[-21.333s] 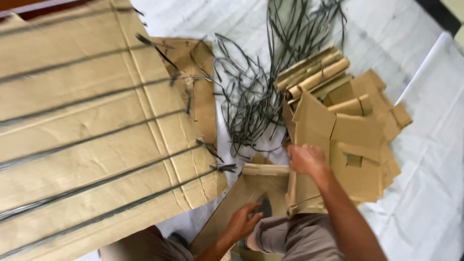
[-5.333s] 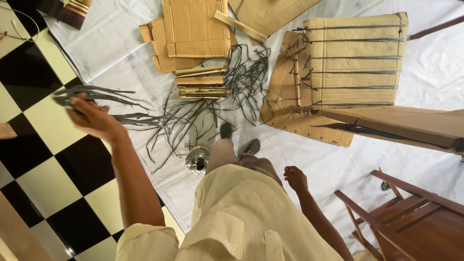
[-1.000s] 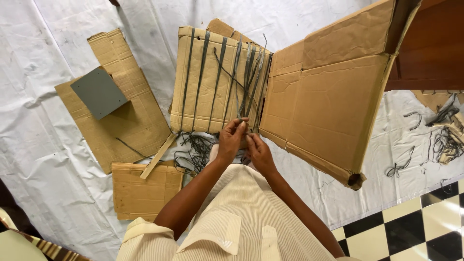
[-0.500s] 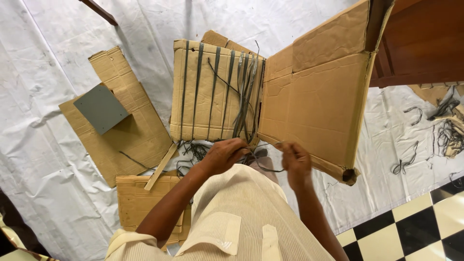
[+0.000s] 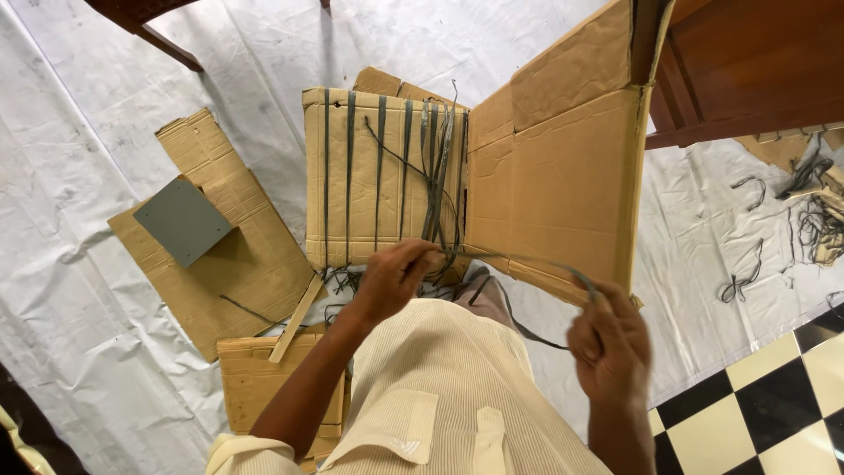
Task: Wrapping wooden furniture components with cardboard and securing them with plastic straps.
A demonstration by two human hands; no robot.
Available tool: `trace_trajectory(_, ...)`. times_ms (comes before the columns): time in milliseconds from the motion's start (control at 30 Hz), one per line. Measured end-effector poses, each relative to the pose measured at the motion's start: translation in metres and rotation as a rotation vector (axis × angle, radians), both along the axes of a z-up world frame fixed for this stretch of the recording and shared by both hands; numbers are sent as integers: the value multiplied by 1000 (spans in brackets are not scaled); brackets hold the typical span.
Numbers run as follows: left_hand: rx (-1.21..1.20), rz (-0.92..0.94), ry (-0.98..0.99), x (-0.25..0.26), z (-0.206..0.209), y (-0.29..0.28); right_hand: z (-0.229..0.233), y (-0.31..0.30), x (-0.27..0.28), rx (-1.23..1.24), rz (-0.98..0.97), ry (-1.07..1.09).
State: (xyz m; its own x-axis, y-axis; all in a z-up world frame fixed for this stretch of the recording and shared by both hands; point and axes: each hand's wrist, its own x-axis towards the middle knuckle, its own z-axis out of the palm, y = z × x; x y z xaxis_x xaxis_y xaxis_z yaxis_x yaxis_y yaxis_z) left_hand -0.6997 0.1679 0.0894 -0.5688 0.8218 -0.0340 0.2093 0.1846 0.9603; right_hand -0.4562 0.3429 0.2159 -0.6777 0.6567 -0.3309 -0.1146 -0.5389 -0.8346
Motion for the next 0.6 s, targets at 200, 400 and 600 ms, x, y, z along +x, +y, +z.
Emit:
trace_trajectory(200, 198, -85, 133, 22, 28, 42, 37, 22, 12, 389, -219, -177)
trace_trajectory(400, 165, 12, -66, 32, 41, 94, 11, 71, 4, 711, -234, -332)
trace_trajectory(600, 290, 245, -73, 34, 29, 157, -22, 113, -37, 802, -44, -339)
